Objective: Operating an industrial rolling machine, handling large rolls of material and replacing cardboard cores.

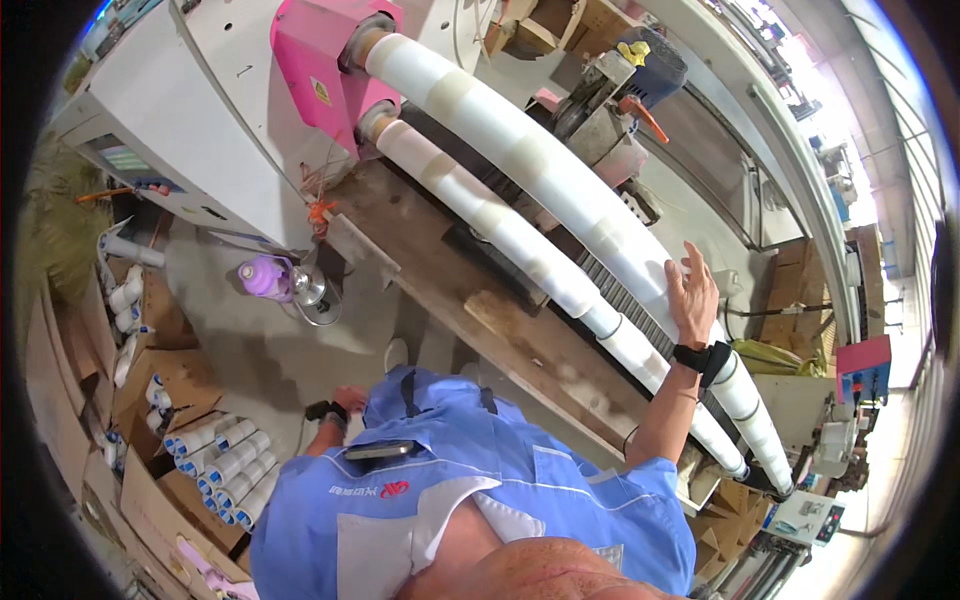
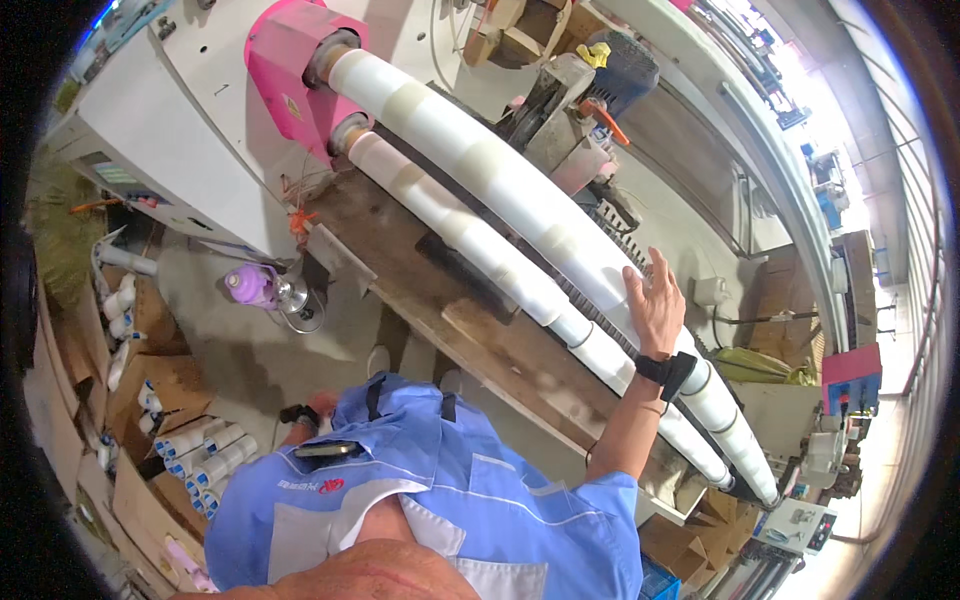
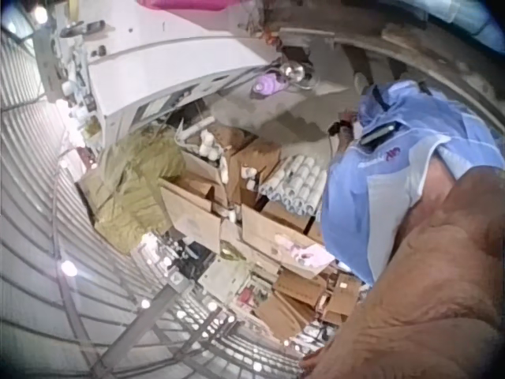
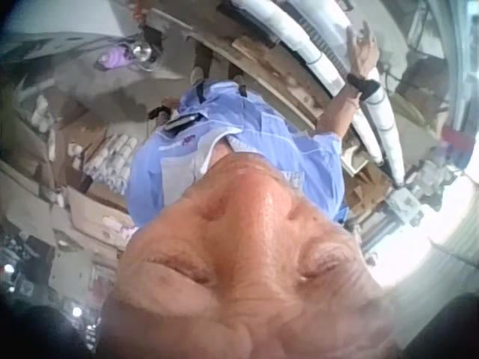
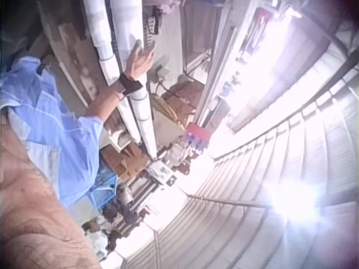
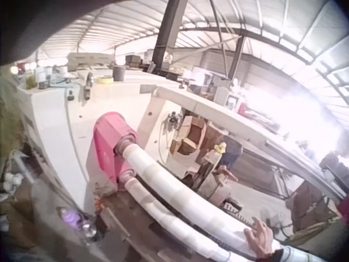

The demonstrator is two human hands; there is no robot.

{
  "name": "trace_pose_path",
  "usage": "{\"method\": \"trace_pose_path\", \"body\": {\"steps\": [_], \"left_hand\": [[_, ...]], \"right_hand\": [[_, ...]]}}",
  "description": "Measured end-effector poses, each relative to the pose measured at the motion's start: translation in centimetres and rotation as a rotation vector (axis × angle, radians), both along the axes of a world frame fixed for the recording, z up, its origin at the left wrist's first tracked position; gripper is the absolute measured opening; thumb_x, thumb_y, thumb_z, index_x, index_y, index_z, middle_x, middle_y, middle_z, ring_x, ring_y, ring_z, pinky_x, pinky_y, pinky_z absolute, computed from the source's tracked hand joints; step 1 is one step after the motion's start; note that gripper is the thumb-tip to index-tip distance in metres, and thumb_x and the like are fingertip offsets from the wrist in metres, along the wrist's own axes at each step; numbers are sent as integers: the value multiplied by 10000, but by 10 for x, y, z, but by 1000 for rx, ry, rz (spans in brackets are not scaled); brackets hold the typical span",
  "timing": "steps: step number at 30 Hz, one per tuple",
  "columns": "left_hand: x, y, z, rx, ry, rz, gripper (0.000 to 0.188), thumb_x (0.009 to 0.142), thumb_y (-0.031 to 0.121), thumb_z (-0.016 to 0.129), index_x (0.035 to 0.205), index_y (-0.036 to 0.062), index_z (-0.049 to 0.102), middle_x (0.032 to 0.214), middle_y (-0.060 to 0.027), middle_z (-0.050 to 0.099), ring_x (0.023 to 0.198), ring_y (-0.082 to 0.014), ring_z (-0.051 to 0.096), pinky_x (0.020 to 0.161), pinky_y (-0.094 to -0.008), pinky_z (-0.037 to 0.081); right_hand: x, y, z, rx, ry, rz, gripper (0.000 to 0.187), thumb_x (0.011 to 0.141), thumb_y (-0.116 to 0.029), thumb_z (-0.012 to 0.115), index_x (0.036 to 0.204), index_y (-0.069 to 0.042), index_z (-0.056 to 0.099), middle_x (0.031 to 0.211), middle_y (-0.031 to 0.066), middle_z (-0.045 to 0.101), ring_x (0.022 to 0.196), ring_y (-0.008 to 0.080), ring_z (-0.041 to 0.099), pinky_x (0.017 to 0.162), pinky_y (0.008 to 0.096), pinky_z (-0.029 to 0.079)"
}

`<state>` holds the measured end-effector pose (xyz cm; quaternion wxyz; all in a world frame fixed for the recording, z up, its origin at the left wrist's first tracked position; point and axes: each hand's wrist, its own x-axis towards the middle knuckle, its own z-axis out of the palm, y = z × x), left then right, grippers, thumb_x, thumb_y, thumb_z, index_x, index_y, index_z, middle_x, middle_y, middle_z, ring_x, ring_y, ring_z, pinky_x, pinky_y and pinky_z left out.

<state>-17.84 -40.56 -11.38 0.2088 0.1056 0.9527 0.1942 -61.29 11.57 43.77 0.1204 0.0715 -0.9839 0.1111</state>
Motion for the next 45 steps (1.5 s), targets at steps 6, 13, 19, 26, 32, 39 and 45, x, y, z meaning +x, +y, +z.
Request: {"method": "trace_pose_path", "body": {"steps": [6,13,19,26,32,39,45], "left_hand": [[-169,-4,145,757,-273,919,286,963,319,599,1013,59,707,756,-71,678,682,-162,668,608,-323,510],[-323,121,370,745,396,70,363,866,228,655,1190,64,662,1174,-145,664,1055,-323,643,904,-411,523],[-379,219,482,572,875,-415,614,838,345,700,1365,83,526,1481,-129,448,1420,-300,362,1178,-474,264],[-434,264,488,182,1089,-325,810,871,569,590,1493,86,401,1557,-146,354,1463,-316,275,1230,-464,105],[-444,280,493,170,1028,-275,860,855,604,594,1497,69,387,1542,-163,384,1462,-319,274,1226,-454,122],[-446,287,484,109,1099,-256,883,850,602,599,1495,41,375,1555,-132,372,1467,-285,276,1234,-446,111],[-453,285,481,226,1143,-275,855,834,587,632,1454,36,425,1486,-127,442,1419,-293,345,1221,-448,171]], "right_hand": [[14,-7,-12,82,37,-79,679,926,-639,495,1339,-106,574,1087,174,703,1024,363,669,879,445,504],[19,-24,-16,135,114,-79,648,936,-603,507,1326,-93,590,1216,174,651,1148,336,592,1017,443,397],[16,-23,-13,94,72,-110,647,926,-612,511,1294,-89,607,1161,180,670,1104,354,612,962,440,442],[20,-22,-15,103,90,-130,666,925,-627,506,1283,-76,611,1171,178,670,1115,347,611,974,436,430],[16,-22,-17,60,108,-103,638,937,-605,507,1273,-72,612,1138,172,686,1099,351,621,962,437,441],[14,-21,-17,73,111,-113,620,942,-592,506,1265,-76,621,1157,172,683,1121,350,613,981,434,432],[15,-21,-15,65,81,-127,600,944,-575,511,1259,-78,628,1171,168,680,1129,345,613,987,433,430]]}}
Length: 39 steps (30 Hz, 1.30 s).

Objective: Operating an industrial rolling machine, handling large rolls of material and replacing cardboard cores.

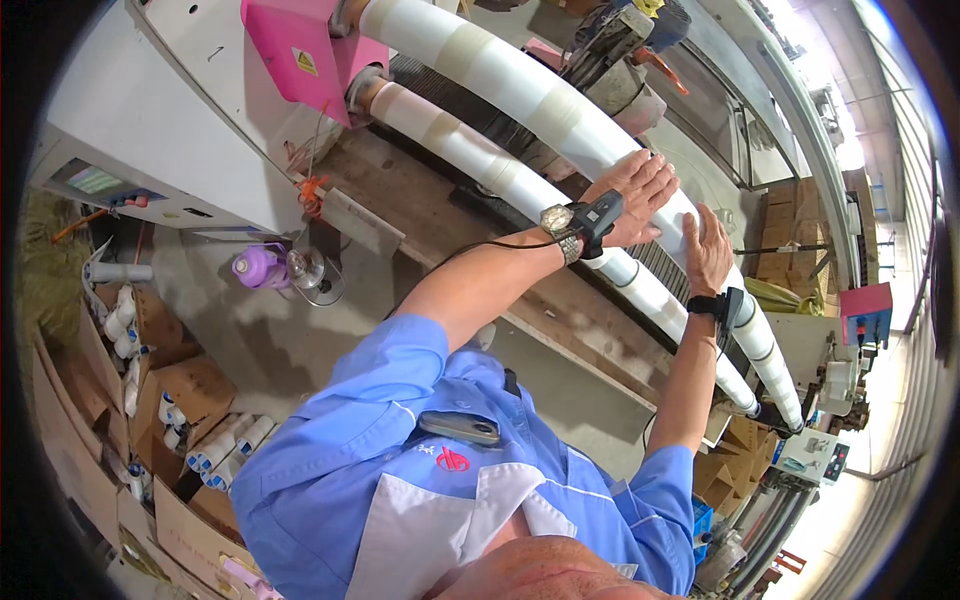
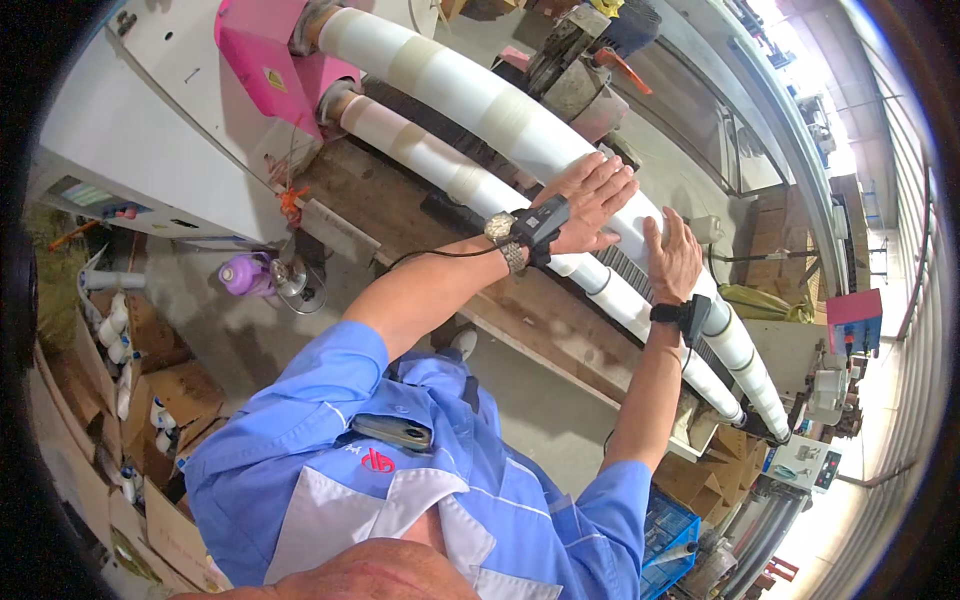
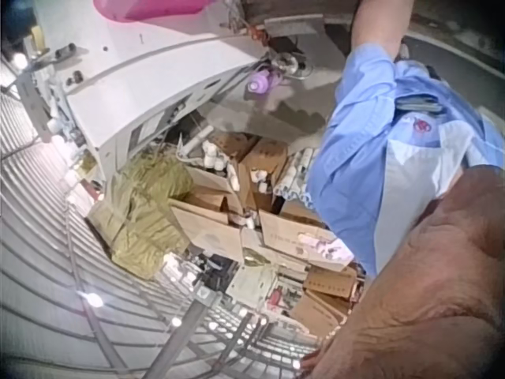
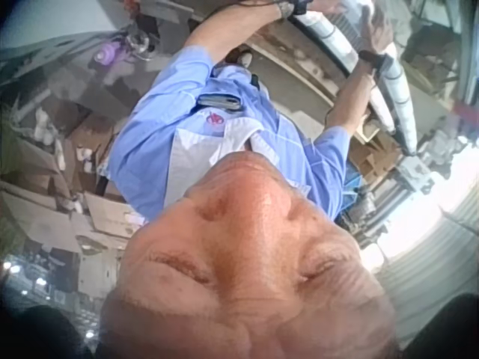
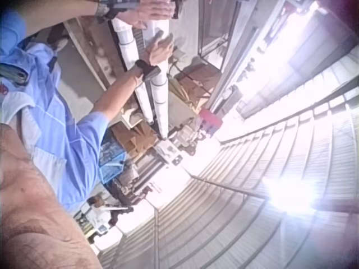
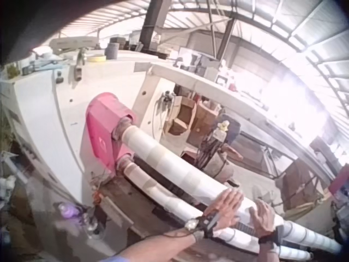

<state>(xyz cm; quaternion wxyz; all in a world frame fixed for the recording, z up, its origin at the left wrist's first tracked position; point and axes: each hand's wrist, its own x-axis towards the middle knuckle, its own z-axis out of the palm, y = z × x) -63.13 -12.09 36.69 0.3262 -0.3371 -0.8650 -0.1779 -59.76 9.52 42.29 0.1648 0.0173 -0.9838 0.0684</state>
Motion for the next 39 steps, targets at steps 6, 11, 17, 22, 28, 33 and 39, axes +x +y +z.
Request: {"method": "trace_pose_path", "body": {"steps": [6,11,17,22,28,33,39], "left_hand": [[-4,-3,2,112,-8,-67,809,778,579,690,1354,38,518,1373,-144,522,1321,-304,438,1159,-467,280],[-4,0,12,36,-17,-77,888,700,605,739,1342,32,519,1320,-146,551,1291,-317,465,1145,-466,293],[-20,-4,31,112,-130,-216,801,624,507,842,1236,55,592,1175,-135,628,1096,-317,590,968,-457,439],[-38,-3,21,106,79,-109,601,783,601,684,1060,68,685,961,-87,700,935,-265,646,852,-416,466],[-40,18,24,-29,-29,-45,583,859,614,616,1053,71,700,957,-99,716,909,-268,671,840,-410,476],[-39,20,18,59,-5,-95,570,830,625,632,971,79,716,885,-87,705,854,-276,659,797,-420,469],[-36,22,19,62,20,-65,581,841,628,615,972,72,723,878,-83,702,825,-277,664,756,-409,483]], "right_hand": [[0,-3,-1,0,-12,3,552,935,-533,537,1231,-80,645,1157,154,687,1117,324,623,976,424,439],[5,4,-2,-14,31,49,562,909,-526,572,1220,-64,647,1120,180,693,1088,334,633,966,439,445],[-4,-7,10,-75,-94,-2,583,864,-563,587,1109,-47,701,1021,213,706,985,378,669,867,460,509],[-13,-18,11,-57,-133,-48,703,853,-715,482,934,-63,730,907,179,719,903,357,688,821,452,524],[-6,1,0,-90,-64,-67,693,868,-688,476,897,-47,737,888,192,715,900,350,688,825,456,520],[-5,4,-9,-69,18,-62,653,893,-648,480,897,-46,731,861,188,712,896,342,689,820,466,515],[-1,-1,0,-25,-29,-83,615,901,-612,495,1009,-55,729,944,163,724,972,328,677,879,437,490]]}}
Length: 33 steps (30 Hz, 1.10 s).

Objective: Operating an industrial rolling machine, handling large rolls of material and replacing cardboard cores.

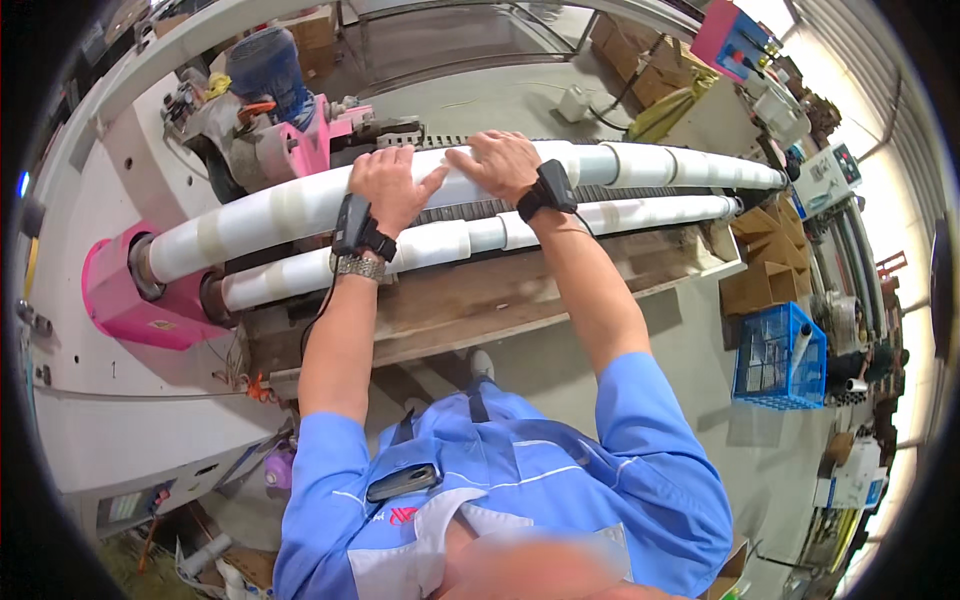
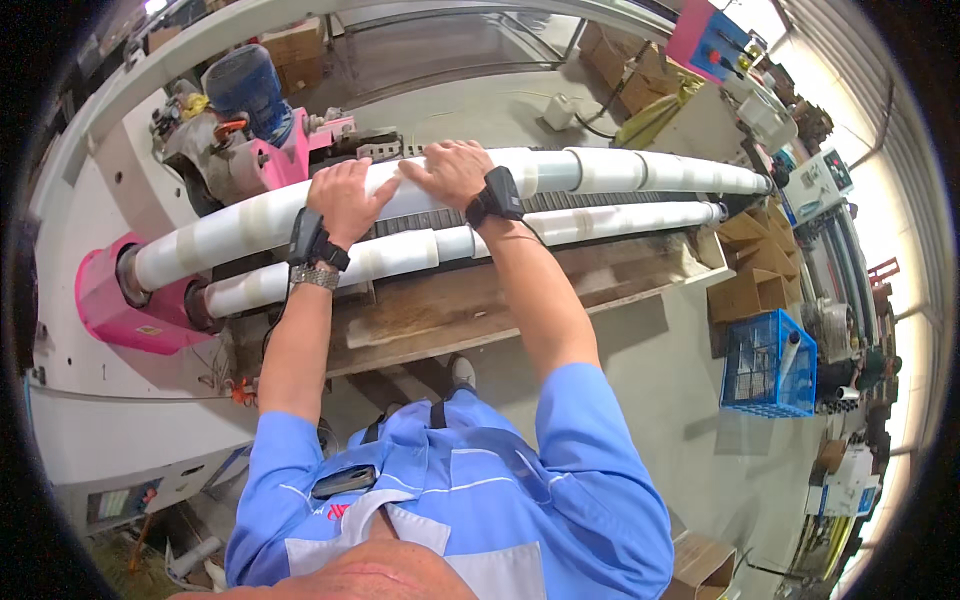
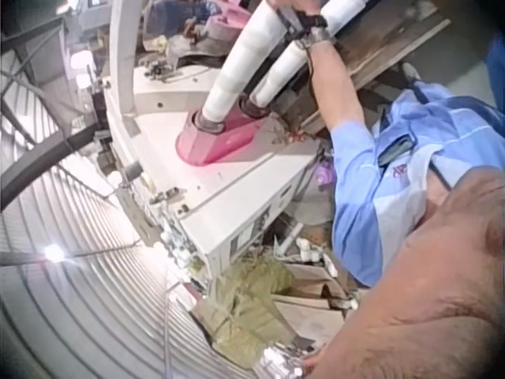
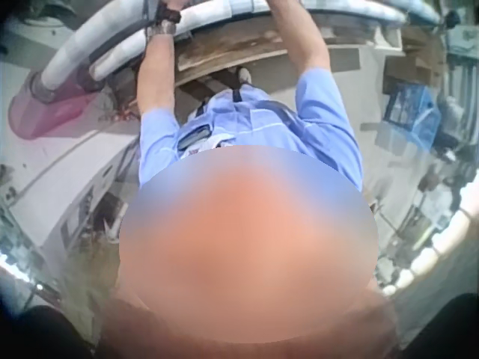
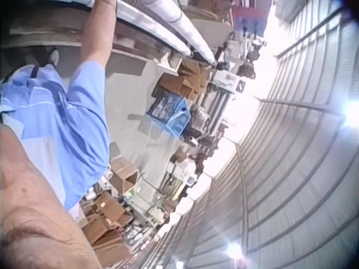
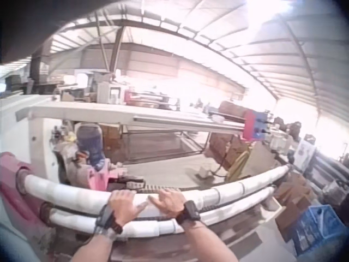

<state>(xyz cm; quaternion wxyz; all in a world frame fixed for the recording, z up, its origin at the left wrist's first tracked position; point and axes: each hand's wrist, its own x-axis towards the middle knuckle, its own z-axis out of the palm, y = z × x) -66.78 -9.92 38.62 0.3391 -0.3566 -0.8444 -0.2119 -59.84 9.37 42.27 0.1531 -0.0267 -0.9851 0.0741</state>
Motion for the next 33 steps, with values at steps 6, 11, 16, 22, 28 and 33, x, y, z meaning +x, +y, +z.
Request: {"method": "trace_pose_path", "body": {"steps": [6,11,16,22,28,33], "left_hand": [[-6,-11,-3,62,67,49,580,805,644,638,916,83,731,848,-71,710,791,-268,659,743,-391,475],[-6,3,-14,243,-53,-10,601,722,661,688,846,75,730,780,-116,681,769,-313,633,734,-452,452],[1,5,-14,118,-48,41,589,761,646,648,869,68,688,857,-113,673,840,-274,611,847,-399,426],[9,-8,-1,8,-152,72,600,778,628,658,941,52,691,899,-106,683,905,-253,637,902,-380,410],[8,-3,-7,1,-128,90,612,798,603,612,984,24,684,928,-121,664,967,-263,603,949,-413,383],[8,-4,-12,61,-102,31,623,786,587,638,1013,8,680,980,-136,665,993,-279,597,995,-450,373]], "right_hand": [[-11,-5,-9,20,35,52,555,908,-561,525,1060,-61,712,1005,141,720,1010,316,665,875,430,490],[-6,1,-8,9,93,74,484,920,-491,560,943,-23,682,932,185,696,949,352,661,870,466,494],[-1,1,-5,-21,59,33,473,941,-489,539,1071,-64,701,1053,175,707,1040,348,642,924,436,457],[1,-12,4,-15,52,65,499,955,-507,518,1077,-56,694,1032,183,701,1013,363,642,913,444,455],[-2,-1,-7,22,80,47,525,975,-521,483,1112,-56,684,1069,182,695,1042,373,631,930,451,450],[-3,1,-9,47,89,44,518,980,-510,473,1116,-55,681,1069,176,696,1052,370,629,937,454,447]]}}
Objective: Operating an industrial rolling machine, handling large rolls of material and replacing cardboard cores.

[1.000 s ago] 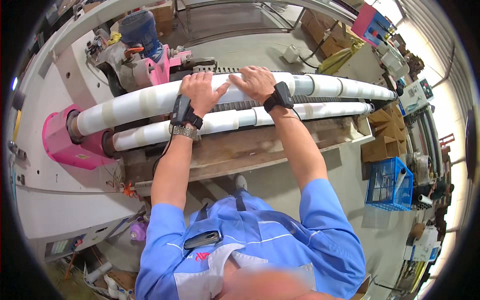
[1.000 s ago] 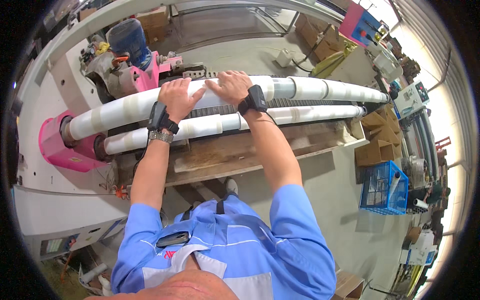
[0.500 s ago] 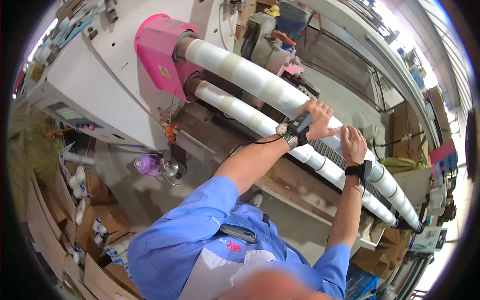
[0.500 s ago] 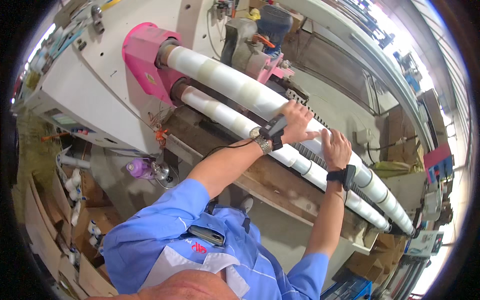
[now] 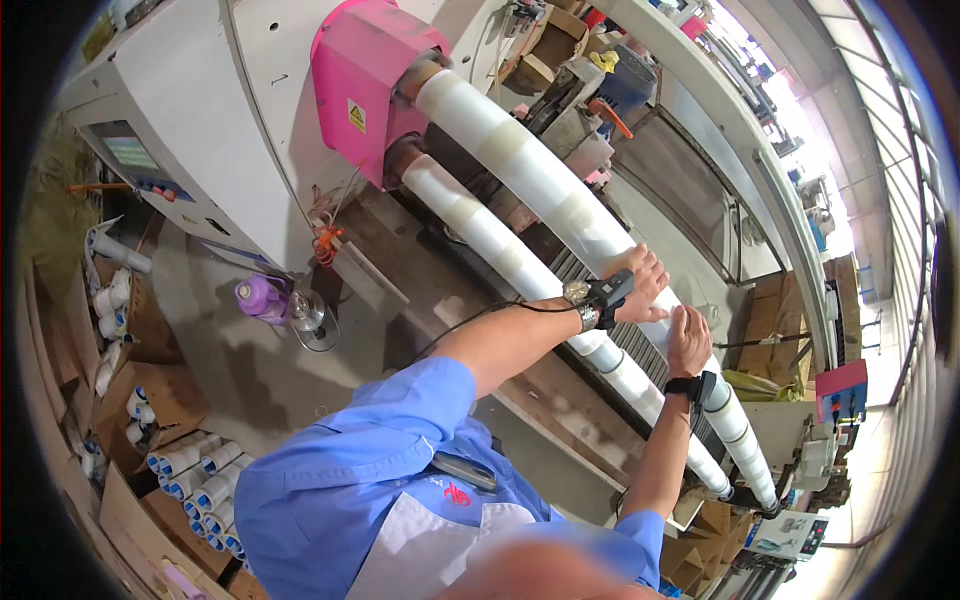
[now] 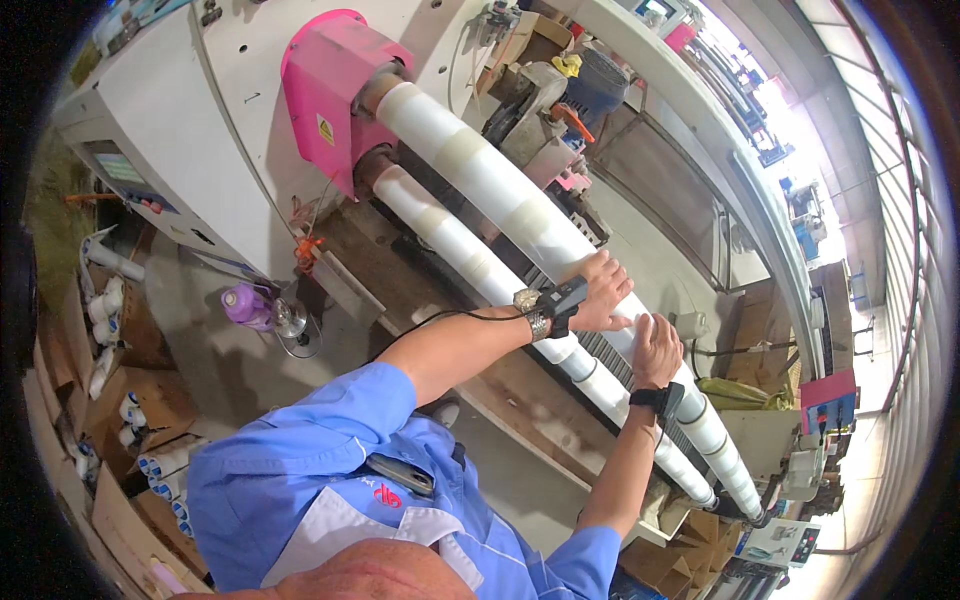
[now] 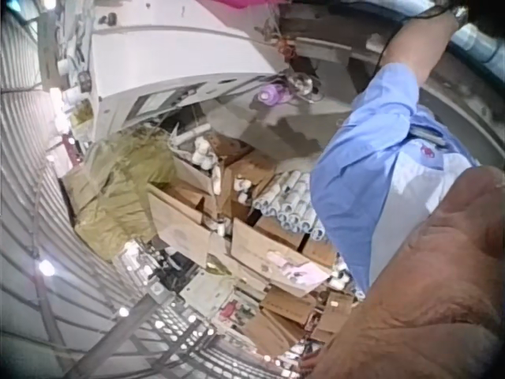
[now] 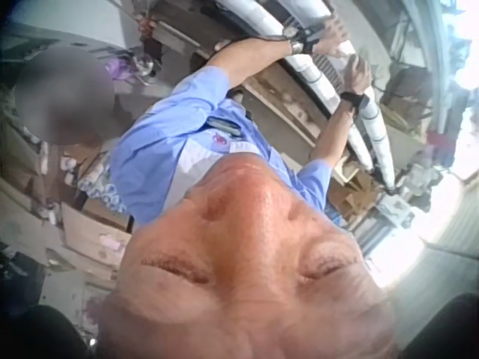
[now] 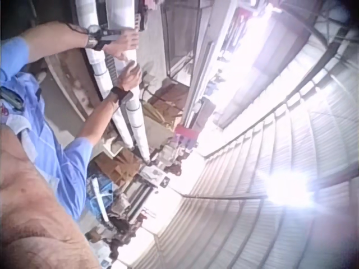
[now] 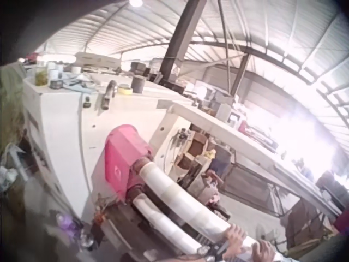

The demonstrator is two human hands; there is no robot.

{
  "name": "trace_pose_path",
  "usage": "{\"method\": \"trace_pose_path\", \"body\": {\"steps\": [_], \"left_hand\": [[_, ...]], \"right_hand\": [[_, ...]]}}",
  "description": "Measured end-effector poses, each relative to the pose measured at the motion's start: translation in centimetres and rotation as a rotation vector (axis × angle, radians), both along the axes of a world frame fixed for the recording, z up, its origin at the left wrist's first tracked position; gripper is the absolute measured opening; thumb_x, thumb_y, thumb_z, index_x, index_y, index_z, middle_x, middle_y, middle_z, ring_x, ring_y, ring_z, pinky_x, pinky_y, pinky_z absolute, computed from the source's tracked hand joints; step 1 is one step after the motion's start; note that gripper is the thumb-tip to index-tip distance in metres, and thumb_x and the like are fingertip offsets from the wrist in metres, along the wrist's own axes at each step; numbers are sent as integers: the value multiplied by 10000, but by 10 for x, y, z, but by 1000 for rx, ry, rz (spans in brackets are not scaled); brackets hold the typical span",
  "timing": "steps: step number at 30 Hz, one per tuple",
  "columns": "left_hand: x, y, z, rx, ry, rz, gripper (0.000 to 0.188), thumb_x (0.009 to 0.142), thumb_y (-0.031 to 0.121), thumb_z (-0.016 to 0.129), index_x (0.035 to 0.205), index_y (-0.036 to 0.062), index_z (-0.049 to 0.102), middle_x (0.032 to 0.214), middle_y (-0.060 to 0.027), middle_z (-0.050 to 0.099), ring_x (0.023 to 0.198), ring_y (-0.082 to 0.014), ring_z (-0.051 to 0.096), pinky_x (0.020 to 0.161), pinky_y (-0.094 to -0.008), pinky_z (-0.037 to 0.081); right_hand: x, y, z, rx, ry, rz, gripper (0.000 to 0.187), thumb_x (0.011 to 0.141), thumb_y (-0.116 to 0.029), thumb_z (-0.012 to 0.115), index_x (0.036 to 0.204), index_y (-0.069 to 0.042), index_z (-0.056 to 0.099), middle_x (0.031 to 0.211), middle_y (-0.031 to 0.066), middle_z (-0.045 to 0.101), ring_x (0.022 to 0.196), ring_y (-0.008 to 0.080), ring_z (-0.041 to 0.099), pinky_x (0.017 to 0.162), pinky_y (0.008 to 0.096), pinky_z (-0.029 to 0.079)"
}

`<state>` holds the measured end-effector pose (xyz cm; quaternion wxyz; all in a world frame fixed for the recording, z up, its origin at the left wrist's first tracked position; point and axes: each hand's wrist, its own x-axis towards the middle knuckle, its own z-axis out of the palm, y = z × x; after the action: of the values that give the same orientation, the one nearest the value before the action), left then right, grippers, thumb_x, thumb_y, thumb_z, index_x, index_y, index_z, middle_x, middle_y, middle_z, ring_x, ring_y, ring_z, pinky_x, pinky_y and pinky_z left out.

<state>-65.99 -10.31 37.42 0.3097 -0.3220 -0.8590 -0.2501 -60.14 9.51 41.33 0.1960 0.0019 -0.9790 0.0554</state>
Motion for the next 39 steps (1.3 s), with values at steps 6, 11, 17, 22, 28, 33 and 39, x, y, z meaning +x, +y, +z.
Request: {"method": "trace_pose_path", "body": {"steps": [6,11,17,22,28,33,39], "left_hand": [[2,-4,2,-23,-43,-76,688,777,569,665,1143,-13,643,1099,-169,647,1094,-316,580,1066,-483,337],[8,-12,11,-172,-73,-73,752,813,596,639,1255,-9,578,1226,-172,606,1202,-307,530,1099,-476,302],[10,-16,13,-215,-73,-70,762,819,610,629,1278,5,567,1255,-162,597,1228,-305,513,1111,-473,277],[11,-16,12,-236,-50,-62,774,819,614,627,1295,8,559,1260,-156,591,1237,-310,497,1105,-482,277],[8,-14,8,-222,-39,-64,789,814,609,634,1315,5,551,1256,-154,585,1233,-323,487,1102,-494,274],[8,-17,9,-180,18,-44,803,803,610,648,1309,-5,545,1230,-163,589,1226,-326,487,1098,-488,278],[9,-18,13,-224,23,-28,796,794,623,656,1293,11,557,1221,-142,594,1201,-306,492,1077,-467,293]], "right_hand": [[1,2,0,14,11,8,511,987,-489,456,1125,-47,672,1080,171,694,1068,368,623,950,453,441],[2,3,0,24,11,11,507,994,-483,440,1142,-51,661,1121,171,681,1092,365,608,964,453,432],[3,1,1,8,-12,-13,499,994,-474,441,1141,-48,655,1116,173,681,1084,374,604,971,454,423],[4,8,-2,29,-3,-19,505,989,-474,450,1154,-43,654,1117,177,680,1081,384,602,964,457,429],[2,5,-3,58,9,-32,498,985,-456,466,1187,-40,649,1140,188,669,1075,391,604,956,448,445],[-2,15,-5,64,20,2,527,992,-488,464,1174,-33,655,1134,183,678,1073,390,611,943,462,453],[0,15,-6,51,55,8,528,985,-519,465,1157,-64,671,1102,162,690,1057,376,618,934,457,449]]}}
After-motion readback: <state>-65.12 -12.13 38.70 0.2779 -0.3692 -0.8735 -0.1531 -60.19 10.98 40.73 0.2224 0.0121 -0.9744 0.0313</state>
